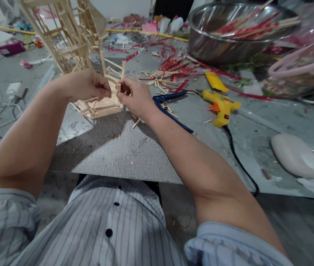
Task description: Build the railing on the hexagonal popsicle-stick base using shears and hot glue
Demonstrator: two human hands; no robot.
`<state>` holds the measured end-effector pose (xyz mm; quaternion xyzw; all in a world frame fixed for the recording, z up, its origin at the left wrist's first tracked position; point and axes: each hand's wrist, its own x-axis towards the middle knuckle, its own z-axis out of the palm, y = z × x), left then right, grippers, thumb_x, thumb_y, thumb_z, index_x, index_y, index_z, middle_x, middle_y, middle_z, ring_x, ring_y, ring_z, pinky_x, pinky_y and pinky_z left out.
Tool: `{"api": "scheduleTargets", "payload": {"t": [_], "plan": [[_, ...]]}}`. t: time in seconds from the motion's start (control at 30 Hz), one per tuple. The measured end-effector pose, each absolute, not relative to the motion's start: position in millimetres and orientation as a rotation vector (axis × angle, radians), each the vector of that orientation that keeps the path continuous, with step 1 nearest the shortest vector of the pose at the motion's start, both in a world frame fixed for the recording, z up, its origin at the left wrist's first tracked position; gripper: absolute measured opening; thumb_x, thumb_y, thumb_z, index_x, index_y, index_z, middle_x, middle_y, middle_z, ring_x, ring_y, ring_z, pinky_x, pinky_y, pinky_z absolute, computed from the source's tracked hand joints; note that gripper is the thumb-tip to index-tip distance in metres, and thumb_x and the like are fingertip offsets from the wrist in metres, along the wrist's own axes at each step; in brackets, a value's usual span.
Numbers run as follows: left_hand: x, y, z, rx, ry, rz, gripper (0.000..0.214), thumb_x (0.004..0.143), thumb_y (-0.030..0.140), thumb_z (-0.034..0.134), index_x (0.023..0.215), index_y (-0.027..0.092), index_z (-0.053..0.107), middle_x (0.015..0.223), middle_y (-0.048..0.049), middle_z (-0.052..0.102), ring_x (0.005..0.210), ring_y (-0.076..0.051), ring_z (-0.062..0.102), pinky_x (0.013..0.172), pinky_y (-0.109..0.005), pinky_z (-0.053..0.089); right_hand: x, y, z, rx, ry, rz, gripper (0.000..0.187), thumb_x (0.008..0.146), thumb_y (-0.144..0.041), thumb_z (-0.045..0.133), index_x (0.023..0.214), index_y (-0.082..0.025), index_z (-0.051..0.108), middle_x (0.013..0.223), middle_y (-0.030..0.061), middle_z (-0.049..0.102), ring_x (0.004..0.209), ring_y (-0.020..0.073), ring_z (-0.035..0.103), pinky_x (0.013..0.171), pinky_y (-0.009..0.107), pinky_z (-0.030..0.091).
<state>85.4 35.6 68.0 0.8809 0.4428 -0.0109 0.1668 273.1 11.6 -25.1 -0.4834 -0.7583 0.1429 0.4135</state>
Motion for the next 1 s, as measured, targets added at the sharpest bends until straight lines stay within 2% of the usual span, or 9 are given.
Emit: {"api": "scheduleTargets", "payload": {"t": [0.37, 0.7, 0.87, 1.0], "plan": [[83.5, 35.9, 68.0, 2.492, 1.234, -0.002, 0.036, 0.073, 0.037, 0.052, 0.098, 0.018, 0.071, 0.068, 0.0007, 0.055, 0.071, -0.012, 0.051, 0.07, -0.025, 0.038, 272.9, 11.3, -25.6, -1.198, -1.909, 0.365, 0.032, 0.087, -0.053, 0.058, 0.098, -0.024, 0.063, 0.082, 0.002, 0.066, 0.082, 0.0211, 0.064, 0.084, 0.044, 0.053], [82.0, 39.8, 65.4, 2.485, 1.206, -0.002, 0.037, 0.073, 0.039, 0.053, 0.097, 0.017, 0.071, 0.073, 0.0005, 0.058, 0.078, -0.015, 0.057, 0.074, -0.025, 0.041, 271.4, 9.9, -23.5, -1.2, -1.891, 0.356, 0.036, 0.083, -0.059, 0.061, 0.095, -0.025, 0.063, 0.079, 0.0007, 0.067, 0.076, 0.0197, 0.062, 0.078, 0.04, 0.053], [82.9, 39.3, 64.9, 2.515, 1.243, 0.008, 0.039, 0.074, 0.041, 0.052, 0.098, 0.017, 0.071, 0.076, 0.0, 0.061, 0.079, -0.016, 0.058, 0.074, -0.026, 0.042, 271.4, 9.8, -25.5, -1.209, -1.917, 0.326, 0.035, 0.087, -0.057, 0.057, 0.1, -0.025, 0.062, 0.083, 0.0017, 0.066, 0.082, 0.0214, 0.063, 0.08, 0.041, 0.052], [83.5, 39.4, 64.3, 2.527, 1.24, 0.029, 0.039, 0.074, 0.042, 0.052, 0.098, 0.019, 0.072, 0.076, 0.0004, 0.062, 0.079, -0.016, 0.059, 0.074, -0.025, 0.041, 269.1, -4.2, -18.5, -1.249, -1.882, 0.032, 0.034, 0.086, -0.051, 0.061, 0.108, -0.027, 0.06, 0.105, 0.009, 0.066, 0.107, 0.0277, 0.059, 0.09, 0.046, 0.049]]}}
